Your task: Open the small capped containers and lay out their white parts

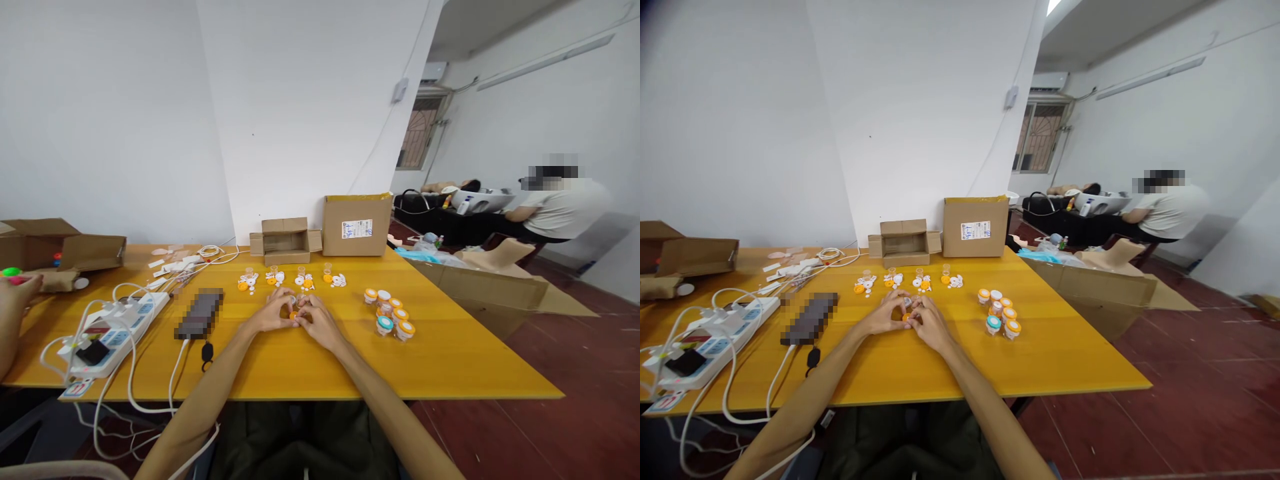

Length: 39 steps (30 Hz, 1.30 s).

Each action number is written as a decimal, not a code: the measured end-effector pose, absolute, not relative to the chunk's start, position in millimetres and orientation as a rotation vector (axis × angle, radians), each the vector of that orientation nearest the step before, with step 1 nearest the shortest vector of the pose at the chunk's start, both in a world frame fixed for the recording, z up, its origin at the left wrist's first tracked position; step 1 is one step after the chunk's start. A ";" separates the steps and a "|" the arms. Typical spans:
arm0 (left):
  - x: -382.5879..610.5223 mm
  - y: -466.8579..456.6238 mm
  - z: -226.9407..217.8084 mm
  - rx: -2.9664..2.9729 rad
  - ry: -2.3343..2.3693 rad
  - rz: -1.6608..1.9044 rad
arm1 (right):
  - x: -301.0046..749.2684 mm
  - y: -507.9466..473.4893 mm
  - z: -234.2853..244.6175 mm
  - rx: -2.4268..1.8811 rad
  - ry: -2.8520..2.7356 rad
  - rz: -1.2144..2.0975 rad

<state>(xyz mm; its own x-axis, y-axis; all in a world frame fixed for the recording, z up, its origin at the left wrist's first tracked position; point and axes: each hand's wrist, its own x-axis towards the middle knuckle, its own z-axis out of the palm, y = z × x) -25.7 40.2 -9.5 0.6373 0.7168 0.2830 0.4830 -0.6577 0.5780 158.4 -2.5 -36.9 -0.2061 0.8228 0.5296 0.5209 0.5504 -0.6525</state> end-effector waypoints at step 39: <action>-24.2 32.5 -1.1 2.405 1.034 0.653 | 173.1 4.4 -42.0 -1.319 -1.789 0.175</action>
